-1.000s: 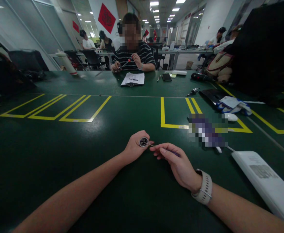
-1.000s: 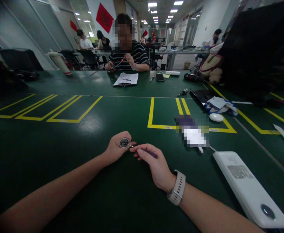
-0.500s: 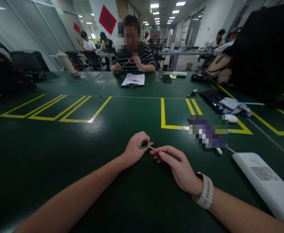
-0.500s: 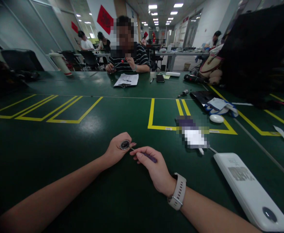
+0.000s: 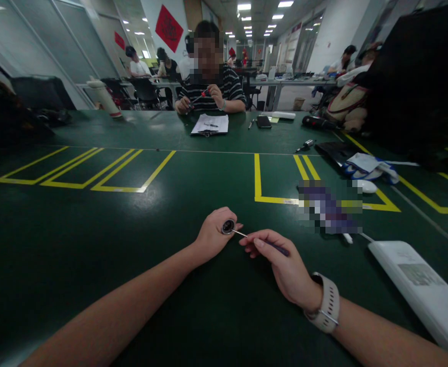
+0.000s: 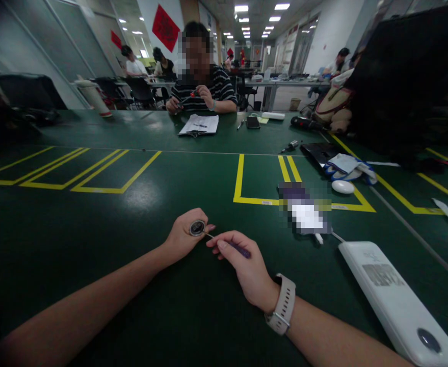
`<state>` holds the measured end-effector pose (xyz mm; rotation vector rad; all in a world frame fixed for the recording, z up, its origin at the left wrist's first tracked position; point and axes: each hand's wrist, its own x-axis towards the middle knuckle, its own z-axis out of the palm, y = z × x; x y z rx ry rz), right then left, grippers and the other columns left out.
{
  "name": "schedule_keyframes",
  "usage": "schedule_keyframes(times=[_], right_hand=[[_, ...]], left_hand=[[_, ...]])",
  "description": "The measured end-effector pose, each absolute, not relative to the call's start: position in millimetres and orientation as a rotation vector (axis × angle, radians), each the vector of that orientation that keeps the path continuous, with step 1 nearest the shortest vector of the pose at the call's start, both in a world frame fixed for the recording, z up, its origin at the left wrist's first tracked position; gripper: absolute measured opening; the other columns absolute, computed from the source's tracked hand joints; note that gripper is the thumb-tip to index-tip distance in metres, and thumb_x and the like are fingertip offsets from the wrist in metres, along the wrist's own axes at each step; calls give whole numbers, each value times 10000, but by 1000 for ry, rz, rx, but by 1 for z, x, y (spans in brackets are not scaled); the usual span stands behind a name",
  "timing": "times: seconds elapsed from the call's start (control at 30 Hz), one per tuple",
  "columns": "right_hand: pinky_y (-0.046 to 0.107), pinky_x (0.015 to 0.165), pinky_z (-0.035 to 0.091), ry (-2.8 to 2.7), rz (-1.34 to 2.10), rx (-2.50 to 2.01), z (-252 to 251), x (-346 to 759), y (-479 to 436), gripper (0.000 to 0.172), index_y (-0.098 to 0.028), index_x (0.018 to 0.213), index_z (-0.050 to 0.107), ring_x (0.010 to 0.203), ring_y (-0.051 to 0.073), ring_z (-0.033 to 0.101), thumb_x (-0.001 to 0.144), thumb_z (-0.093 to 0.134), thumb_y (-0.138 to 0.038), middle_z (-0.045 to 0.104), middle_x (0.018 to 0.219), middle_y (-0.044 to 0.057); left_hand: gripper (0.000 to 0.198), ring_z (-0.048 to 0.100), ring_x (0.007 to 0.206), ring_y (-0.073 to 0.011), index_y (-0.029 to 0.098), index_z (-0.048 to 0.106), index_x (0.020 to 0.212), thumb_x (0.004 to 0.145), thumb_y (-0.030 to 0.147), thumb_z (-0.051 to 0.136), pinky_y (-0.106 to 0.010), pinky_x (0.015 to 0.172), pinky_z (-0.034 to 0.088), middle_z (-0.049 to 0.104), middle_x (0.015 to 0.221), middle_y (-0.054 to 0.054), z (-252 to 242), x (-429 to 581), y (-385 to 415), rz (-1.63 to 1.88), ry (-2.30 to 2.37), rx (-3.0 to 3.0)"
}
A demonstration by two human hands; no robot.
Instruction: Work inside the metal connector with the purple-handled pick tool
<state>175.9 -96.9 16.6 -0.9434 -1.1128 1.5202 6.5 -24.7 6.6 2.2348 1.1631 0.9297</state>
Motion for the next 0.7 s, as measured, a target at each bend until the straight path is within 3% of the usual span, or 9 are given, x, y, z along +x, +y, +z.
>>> schedule_keyframes(times=[0.4, 0.7], right_hand=[[322, 724, 456, -969, 1654, -881, 21, 178, -92, 143, -185, 837, 681, 834, 179, 592, 817, 563, -264, 692, 940, 69], [313, 728, 442, -1103, 1492, -950, 16, 176, -98, 142, -192, 835, 678, 813, 167, 580, 838, 558, -268, 690, 909, 50]], left_hand=[[231, 461, 597, -102, 172, 444, 610, 764, 250, 599, -221, 545, 366, 466, 645, 26, 8, 6, -25, 941, 1032, 2152], [201, 482, 641, -118, 171, 464, 624, 796, 217, 556, -246, 603, 357, 494, 655, 21, 9, 7, -26, 863, 1073, 2351]])
